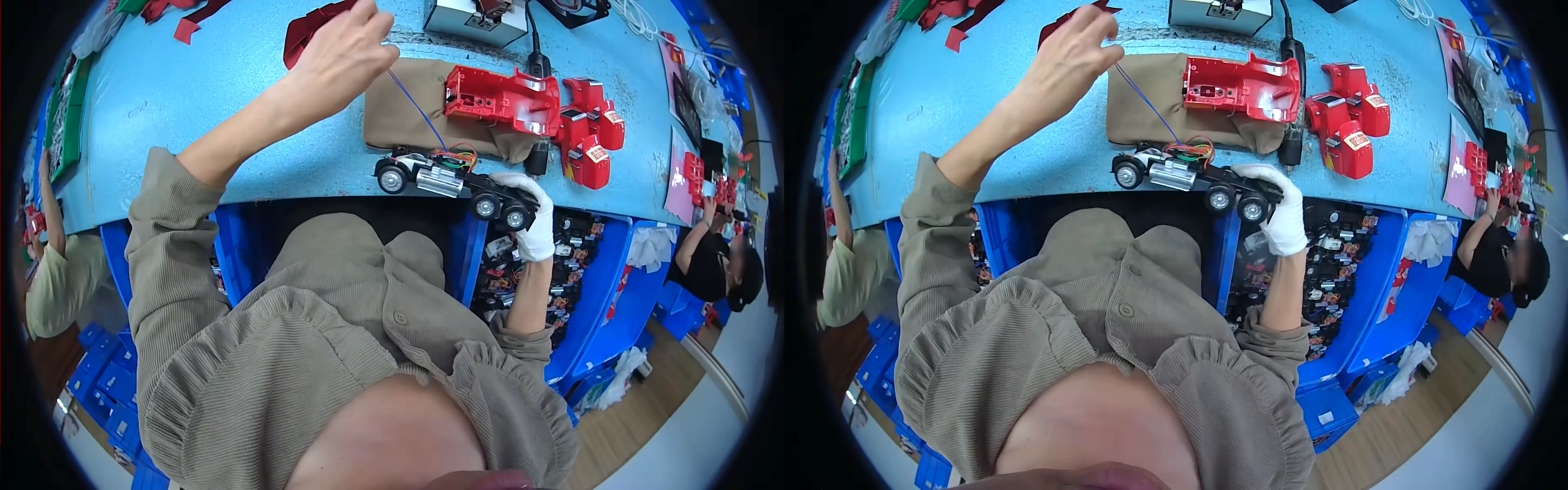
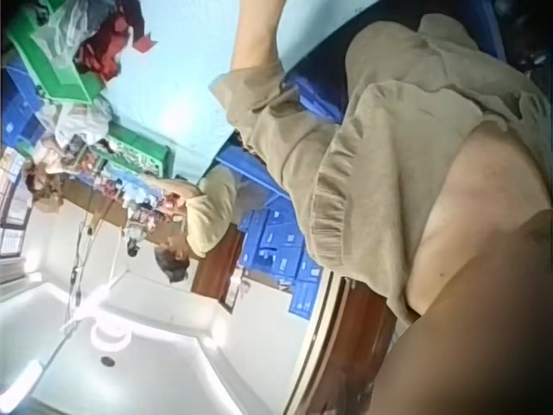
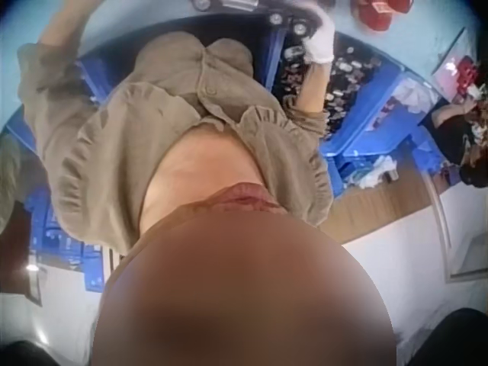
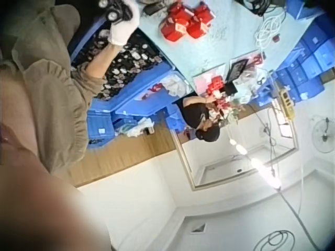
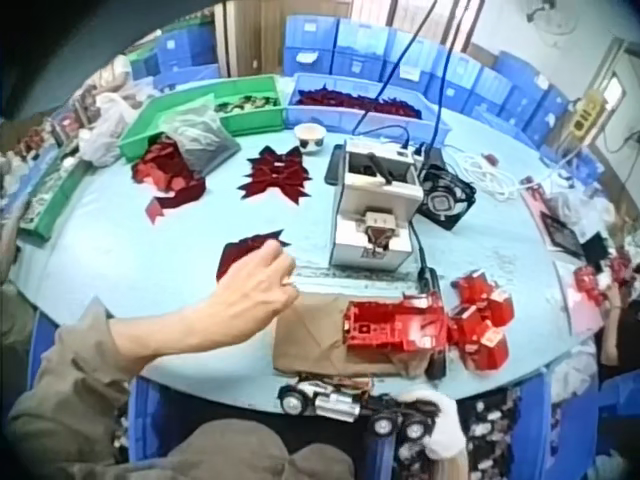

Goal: Assembling plastic toy trucks at a factory workbench using a pneumatic screwdriver.

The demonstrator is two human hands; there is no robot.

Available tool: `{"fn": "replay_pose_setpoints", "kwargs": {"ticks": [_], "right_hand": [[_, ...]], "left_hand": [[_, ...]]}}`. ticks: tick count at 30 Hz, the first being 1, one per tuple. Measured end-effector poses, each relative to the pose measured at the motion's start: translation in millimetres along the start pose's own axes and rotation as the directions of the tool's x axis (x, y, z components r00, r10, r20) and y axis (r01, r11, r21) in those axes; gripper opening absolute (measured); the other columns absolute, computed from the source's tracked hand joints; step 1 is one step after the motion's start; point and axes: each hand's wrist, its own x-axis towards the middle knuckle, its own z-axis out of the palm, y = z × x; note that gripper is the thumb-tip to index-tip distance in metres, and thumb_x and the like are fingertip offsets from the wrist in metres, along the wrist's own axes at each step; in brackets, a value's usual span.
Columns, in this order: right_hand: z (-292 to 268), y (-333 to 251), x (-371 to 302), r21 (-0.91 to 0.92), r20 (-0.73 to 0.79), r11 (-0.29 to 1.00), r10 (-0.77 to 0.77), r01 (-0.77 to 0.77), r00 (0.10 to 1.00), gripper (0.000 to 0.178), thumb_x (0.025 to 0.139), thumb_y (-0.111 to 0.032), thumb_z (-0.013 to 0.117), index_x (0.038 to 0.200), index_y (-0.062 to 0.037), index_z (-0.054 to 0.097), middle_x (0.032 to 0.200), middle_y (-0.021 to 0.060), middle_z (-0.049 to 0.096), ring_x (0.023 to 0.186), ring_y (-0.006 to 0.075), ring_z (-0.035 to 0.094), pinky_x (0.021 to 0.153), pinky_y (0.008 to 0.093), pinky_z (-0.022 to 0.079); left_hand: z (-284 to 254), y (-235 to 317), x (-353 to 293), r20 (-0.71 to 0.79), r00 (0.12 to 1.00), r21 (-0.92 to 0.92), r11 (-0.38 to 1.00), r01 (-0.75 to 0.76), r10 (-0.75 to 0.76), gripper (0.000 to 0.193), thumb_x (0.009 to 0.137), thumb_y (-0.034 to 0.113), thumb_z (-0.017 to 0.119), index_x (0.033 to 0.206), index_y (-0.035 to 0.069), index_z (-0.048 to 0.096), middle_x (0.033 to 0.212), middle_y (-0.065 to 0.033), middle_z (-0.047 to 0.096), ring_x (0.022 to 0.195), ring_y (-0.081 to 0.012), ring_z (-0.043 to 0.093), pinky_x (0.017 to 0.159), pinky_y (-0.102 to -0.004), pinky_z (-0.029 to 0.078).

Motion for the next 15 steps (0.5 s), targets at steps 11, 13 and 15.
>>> {"fn": "replay_pose_setpoints", "kwargs": {"ticks": [11,13,15], "right_hand": [[-39.8,8.1,51.4,-0.389,-0.424,0.883,0.083,-0.264,0.902,0.047,0.070,-0.007,0.066,0.114,0.0018,0.051,0.101,0.0144,0.062,0.093,0.0174,0.059,0.082,0.0287,0.046],[-40.9,11.4,67.7,-0.519,-0.379,0.791,0.127,-0.324,0.917,0.046,0.068,-0.009,0.065,0.111,0.0022,0.052,0.094,0.0126,0.063,0.087,0.0169,0.061,0.077,0.0290,0.047],[-39.7,12.5,73.3,-0.584,-0.348,0.736,0.152,-0.341,0.925,0.045,0.067,-0.009,0.065,0.109,0.0024,0.053,0.091,0.0117,0.064,0.084,0.0167,0.061,0.074,0.0292,0.048]], "left_hand": [[4.4,20.1,34.9,-0.030,0.991,-0.507,0.857,0.096,-0.129,0.011,0.069,0.009,0.065,0.078,0.003,0.062,0.087,-0.0105,0.056,0.081,-0.0253,0.057,0.068,-0.0367,0.049],[9.9,30.4,54.8,-0.058,0.997,-0.532,0.847,0.019,-0.059,0.010,0.068,0.010,0.067,0.075,0.003,0.062,0.089,-0.0110,0.058,0.080,-0.0269,0.058,0.069,-0.0362,0.049],[19.5,34.7,65.4,-0.086,0.994,-0.507,0.862,0.017,-0.070,0.011,0.067,0.010,0.068,0.074,0.002,0.062,0.090,-0.0114,0.058,0.083,-0.0271,0.057,0.072,-0.0362,0.048]]}}
